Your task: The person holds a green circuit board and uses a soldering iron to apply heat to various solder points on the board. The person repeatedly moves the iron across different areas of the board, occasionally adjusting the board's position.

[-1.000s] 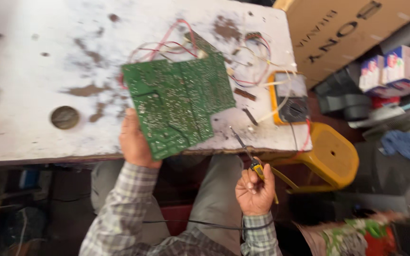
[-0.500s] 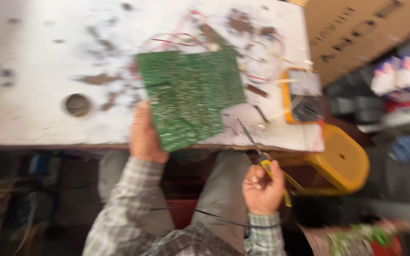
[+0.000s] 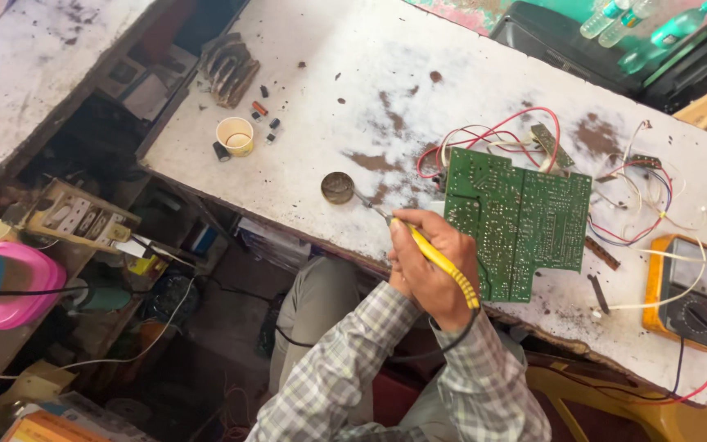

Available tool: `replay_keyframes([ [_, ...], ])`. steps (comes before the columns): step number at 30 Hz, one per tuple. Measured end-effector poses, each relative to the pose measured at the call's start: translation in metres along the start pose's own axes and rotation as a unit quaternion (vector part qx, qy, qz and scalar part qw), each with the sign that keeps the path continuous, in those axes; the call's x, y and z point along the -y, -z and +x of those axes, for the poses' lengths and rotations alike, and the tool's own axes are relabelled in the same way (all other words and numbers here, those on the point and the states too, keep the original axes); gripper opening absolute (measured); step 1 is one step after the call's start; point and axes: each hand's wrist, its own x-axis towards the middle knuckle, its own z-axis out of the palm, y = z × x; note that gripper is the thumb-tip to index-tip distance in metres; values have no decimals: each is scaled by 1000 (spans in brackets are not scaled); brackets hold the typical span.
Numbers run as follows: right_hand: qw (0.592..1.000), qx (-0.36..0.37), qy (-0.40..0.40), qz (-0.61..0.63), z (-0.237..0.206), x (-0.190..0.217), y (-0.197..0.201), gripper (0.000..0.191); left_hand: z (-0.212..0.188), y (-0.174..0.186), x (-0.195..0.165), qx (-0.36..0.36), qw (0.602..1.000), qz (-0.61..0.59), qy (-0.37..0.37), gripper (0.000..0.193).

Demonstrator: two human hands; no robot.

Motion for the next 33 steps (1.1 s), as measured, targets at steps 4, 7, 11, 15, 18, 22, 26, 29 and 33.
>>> replay_keyframes([
  [4,999,17,-4,-35,17,8,-13,26,9,-4,-8,-30,989,-52,-135,28],
  [7,999,22,-7,-31,20,10,-18,26,7,-2,-13,-23,983,-102,-151,23],
  [11,999,13,-17,-25,17,5,-18,25,-1,7,-10,-35,982,3,-186,22],
  [15,994,-34,-30,97,-6,-15,2,24,-8,9,2,-118,976,130,-128,19],
  [18,964,-95,-74,238,-39,-41,31,26,-3,4,7,-271,736,613,-93,19],
  [22,878,-212,-123,412,-76,-81,67,29,6,9,14,-291,737,597,-120,33],
  [26,851,-245,-127,447,-101,-113,79,31,7,20,15,-282,726,611,-145,36],
  [29,840,-242,-138,465,-109,-125,79,31,7,27,14,-302,705,623,-157,38],
  [33,833,-236,-142,480,-110,-130,80,31,8,30,15,-302,693,637,-150,38],
])
